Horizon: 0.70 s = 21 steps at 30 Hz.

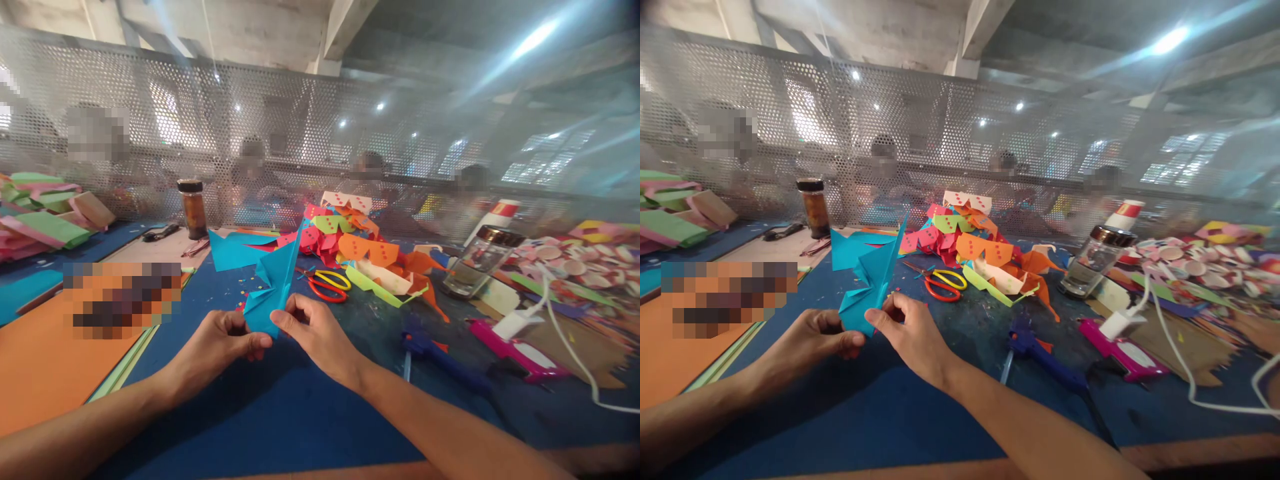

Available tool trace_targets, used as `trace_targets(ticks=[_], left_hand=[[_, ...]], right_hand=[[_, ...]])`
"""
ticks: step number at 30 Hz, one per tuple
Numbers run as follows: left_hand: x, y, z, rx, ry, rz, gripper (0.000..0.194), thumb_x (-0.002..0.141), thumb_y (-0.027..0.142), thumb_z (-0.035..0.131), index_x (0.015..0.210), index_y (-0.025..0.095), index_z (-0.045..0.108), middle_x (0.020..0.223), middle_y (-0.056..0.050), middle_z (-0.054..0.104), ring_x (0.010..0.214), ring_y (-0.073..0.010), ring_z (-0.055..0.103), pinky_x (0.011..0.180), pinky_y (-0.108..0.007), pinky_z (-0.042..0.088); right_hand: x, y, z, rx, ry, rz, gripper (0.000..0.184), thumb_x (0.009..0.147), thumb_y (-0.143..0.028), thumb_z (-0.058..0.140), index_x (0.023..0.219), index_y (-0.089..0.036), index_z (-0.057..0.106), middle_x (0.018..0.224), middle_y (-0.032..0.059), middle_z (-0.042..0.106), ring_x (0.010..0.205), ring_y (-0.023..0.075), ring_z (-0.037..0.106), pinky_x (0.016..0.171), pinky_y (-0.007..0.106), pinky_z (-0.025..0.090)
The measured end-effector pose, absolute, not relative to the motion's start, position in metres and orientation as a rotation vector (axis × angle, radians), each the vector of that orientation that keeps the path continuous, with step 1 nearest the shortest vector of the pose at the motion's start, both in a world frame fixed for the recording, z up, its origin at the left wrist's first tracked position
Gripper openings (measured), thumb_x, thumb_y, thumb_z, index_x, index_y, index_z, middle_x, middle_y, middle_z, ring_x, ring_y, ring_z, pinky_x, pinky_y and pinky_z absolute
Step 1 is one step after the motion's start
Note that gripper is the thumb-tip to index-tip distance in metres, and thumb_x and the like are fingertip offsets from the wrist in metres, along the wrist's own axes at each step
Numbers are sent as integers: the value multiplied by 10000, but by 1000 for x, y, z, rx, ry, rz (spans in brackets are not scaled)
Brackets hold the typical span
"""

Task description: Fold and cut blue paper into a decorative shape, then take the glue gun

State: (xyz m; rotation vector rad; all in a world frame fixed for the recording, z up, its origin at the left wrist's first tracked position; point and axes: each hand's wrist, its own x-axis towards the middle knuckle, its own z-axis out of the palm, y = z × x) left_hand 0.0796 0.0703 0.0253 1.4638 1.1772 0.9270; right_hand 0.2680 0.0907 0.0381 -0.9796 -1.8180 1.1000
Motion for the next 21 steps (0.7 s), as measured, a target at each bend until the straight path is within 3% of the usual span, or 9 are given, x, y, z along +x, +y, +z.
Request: trace_targets(ticks=[9, 21], left_hand=[[77, 73, 19, 1515, 1096, 891, 317, 715, 479, 766, 737, 165, 721, 681, -22, 707, 640, -160, 615, 635, -261, 460], [80, 68, 23, 1524, 1114, 895, 345, 663, 493, 780, 614, 170, 670, 594, -29, 685, 562, -157, 585, 562, -256, 455]], right_hand=[[266, 92, 36, -938, -1763, 1162, 351, 870, -484, 640, 705, -198, 519, 665, -38, 506, 640, 124, 465, 626, 277, 371], [269, 96, 34, -903, -1710, 1181, 337, 885, -474, 633, 723, -200, 523, 670, -33, 553, 665, 131, 546, 663, 276, 432]])
